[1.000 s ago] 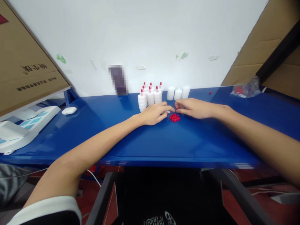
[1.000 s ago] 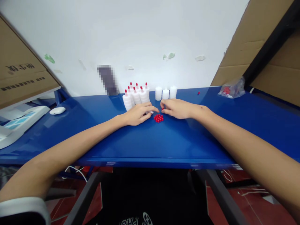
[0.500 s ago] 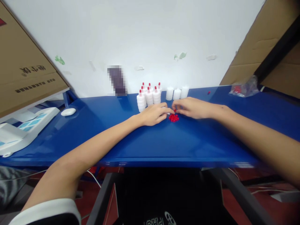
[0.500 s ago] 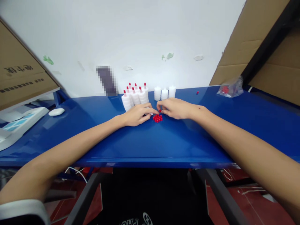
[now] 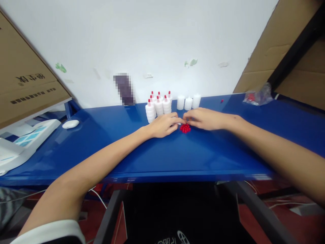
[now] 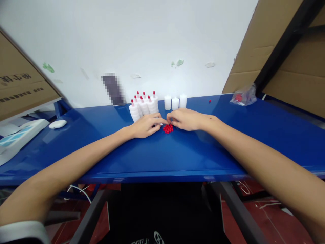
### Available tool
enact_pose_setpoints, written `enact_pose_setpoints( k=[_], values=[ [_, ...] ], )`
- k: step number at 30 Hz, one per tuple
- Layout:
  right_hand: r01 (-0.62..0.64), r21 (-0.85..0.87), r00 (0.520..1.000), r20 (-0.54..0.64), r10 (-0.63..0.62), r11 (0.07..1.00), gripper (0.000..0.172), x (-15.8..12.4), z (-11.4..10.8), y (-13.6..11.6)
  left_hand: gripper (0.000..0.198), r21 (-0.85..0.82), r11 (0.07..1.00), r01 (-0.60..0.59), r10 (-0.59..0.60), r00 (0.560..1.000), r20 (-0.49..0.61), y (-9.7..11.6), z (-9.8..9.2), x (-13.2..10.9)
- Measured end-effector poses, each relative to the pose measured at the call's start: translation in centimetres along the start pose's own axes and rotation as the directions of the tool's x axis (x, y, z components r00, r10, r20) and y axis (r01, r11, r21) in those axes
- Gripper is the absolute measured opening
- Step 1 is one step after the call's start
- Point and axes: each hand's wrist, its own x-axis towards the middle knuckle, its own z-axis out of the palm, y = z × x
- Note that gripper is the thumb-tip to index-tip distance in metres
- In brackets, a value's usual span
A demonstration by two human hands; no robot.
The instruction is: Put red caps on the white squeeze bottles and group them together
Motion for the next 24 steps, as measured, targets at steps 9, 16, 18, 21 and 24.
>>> enact_pose_setpoints(
  k=[9,16,18,21,24],
  values=[
    [-0.027,0.010,0.999,0.041,0.026,1.000,0.014,0.0,-0.3,-0.3,0.039,0.006,1.000,0.012,-0.012,1.000,0.008,0.1,-0.1,0.1],
    [-0.044,-0.040,0.999,-0.023,0.043,0.998,0.013,-0.1,-0.2,-0.5,0.037,-0.013,1.000,0.003,-0.003,1.000,-0.019,0.1,-0.1,0.0],
    [-0.062,-0.067,0.990,-0.129,0.053,0.996,0.011,-0.1,-0.3,-1.0,0.039,-0.058,0.998,0.004,-0.008,0.998,-0.056,0.2,-0.2,0.0],
    [-0.048,-0.047,0.958,-0.284,0.032,0.998,0.008,0.0,-0.2,-1.9,0.041,-0.094,0.995,0.028,-0.037,0.995,-0.095,0.5,-0.3,-0.2],
    [-0.007,-0.028,0.924,-0.383,-0.004,1.000,0.007,0.1,0.2,-2.8,0.032,-0.075,0.997,0.020,-0.033,0.984,-0.176,0.6,0.0,-0.4]
  ],
)
